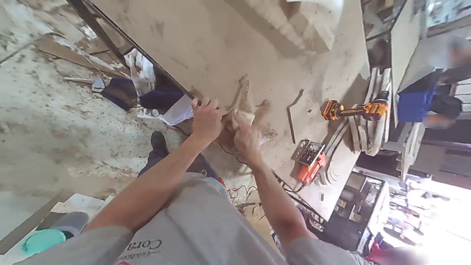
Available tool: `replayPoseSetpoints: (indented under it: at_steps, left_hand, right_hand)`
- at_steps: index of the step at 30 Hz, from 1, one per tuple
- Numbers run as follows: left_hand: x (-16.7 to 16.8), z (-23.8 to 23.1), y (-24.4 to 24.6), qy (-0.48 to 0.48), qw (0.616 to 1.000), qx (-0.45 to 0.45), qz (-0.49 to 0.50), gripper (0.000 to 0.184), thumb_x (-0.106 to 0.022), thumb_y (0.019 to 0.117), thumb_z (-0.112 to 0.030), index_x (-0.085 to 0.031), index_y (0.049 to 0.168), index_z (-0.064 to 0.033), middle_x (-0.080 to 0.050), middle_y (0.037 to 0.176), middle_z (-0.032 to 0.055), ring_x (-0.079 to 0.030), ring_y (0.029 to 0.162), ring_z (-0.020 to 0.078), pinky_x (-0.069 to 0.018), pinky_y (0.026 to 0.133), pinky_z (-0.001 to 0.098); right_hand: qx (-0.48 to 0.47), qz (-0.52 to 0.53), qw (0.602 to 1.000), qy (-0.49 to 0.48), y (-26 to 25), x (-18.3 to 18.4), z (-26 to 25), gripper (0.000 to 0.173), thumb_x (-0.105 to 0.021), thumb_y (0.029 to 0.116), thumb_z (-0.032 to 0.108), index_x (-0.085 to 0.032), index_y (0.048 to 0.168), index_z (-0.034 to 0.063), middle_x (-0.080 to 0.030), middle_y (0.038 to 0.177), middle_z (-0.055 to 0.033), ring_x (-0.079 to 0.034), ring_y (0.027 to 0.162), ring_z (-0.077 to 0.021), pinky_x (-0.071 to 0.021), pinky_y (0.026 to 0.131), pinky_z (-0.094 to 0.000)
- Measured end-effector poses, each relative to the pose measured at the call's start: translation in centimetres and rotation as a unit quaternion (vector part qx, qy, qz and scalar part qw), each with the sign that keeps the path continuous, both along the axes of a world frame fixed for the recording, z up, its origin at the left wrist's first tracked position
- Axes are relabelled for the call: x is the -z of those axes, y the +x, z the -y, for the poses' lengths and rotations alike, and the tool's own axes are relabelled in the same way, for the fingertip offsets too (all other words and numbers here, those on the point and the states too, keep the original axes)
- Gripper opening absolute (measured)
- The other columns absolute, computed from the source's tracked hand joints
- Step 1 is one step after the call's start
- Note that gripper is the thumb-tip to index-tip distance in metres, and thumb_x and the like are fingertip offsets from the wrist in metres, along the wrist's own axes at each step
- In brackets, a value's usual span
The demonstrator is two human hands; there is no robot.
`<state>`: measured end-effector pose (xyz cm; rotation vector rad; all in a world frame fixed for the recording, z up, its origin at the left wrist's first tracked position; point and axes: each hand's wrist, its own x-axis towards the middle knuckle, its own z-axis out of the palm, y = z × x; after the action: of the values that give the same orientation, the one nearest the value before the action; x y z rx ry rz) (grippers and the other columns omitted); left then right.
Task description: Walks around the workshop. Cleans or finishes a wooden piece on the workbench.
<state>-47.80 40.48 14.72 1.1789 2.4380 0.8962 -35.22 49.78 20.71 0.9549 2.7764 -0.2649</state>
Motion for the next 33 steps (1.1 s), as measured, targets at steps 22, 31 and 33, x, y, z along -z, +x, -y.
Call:
replayPoseSetpoints:
  at_steps: [22, 31, 33]
  left_hand:
    - [0.5, 0.2, 0.2, 0.02, 1.0, -0.015, -0.001, 0.017, -0.066, 0.0967, -0.03, -0.081, 0.101, -0.0224, -0.069, 0.097, 0.0088, -0.062, 0.105, 0.0336, -0.0313, 0.109, 0.0633]
    - [0.4, 0.0, 0.5, 0.021, 1.0, -0.016, 0.001, 0.016, -0.069, 0.095, -0.03, -0.08, 0.099, -0.0203, -0.069, 0.096, 0.0093, -0.061, 0.107, 0.0343, -0.0316, 0.11, 0.0633]
    - [0.4, -0.2, 0.3, 0.026, 0.999, -0.02, -0.005, 0.014, -0.069, 0.0941, -0.029, -0.079, 0.097, -0.0199, -0.068, 0.095, 0.0089, -0.061, 0.106, 0.0338, -0.0321, 0.109, 0.0622]
  right_hand:
    - [0.082, -0.044, 0.995, -0.022, -10.4, -2.6, -9.9, 0.046, -0.047, 0.0987, 0.014, -0.062, 0.141, 0.0209, -0.074, 0.115, -0.0096, -0.071, 0.101, -0.0314, -0.0561, 0.081, -0.0596]
    - [-0.013, -0.038, 0.999, -0.024, -5.8, -0.5, -10.6, 0.053, -0.052, 0.0955, 0.006, -0.058, 0.147, 0.0193, -0.071, 0.127, -0.0111, -0.072, 0.101, -0.0326, -0.0581, 0.08, -0.0601]
    - [-0.048, -0.017, 0.998, -0.048, -3.2, -0.7, -8.8, 0.046, -0.052, 0.0958, 0.007, -0.067, 0.137, 0.022, -0.075, 0.114, -0.0118, -0.073, 0.092, -0.034, -0.0565, 0.073, -0.0621]
